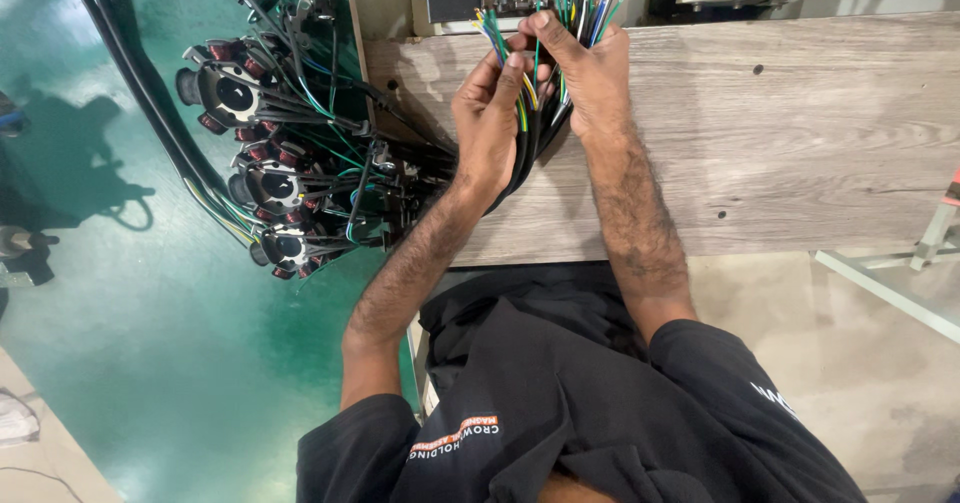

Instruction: The person gathers and aligns multiple colored wires from a motor assembly, then inserts them into a crimping machine. They continue to organize the wires and operate the machine to crimp terminals onto the wire ends.

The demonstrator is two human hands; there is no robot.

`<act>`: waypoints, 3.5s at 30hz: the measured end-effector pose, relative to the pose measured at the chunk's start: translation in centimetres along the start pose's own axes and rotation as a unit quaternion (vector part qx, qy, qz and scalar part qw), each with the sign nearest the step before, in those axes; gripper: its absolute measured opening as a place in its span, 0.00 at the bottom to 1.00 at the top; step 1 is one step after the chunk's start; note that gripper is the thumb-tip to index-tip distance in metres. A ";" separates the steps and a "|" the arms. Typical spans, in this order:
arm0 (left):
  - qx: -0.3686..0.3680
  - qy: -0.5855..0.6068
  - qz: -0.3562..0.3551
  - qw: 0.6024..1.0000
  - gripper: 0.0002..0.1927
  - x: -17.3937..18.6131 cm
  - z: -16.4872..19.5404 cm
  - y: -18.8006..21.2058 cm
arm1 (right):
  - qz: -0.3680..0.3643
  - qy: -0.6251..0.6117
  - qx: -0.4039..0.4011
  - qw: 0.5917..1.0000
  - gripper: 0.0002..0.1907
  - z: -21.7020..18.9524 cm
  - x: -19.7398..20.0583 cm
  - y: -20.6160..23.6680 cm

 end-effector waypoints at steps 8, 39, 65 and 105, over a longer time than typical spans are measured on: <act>-0.021 -0.008 0.016 1.000 0.16 0.0 0.2 -0.1 | -0.009 -0.012 -0.004 1.000 0.14 -0.6 -0.8 0.1; -0.019 -0.071 0.032 0.997 0.08 0.9 0.7 -1.1 | 0.009 -0.018 0.003 1.000 0.13 0.0 -0.2 0.4; -0.013 -0.081 0.038 0.996 0.11 1.1 0.4 -1.5 | 0.048 -0.015 0.012 0.999 0.10 0.3 -0.2 0.4; 0.035 -0.143 0.005 0.989 0.10 1.1 0.6 -1.9 | 0.032 -0.014 -0.004 0.999 0.11 0.3 -0.5 0.4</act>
Point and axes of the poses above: each hand's wrist, its own y-axis away from the middle knuckle, its own x-axis out of the back of the hand, z = x × y, the point moved 6 cm from there along -y, towards the middle knuckle, and after that the axes turned 7 degrees about -z, right-handed, at the moved point
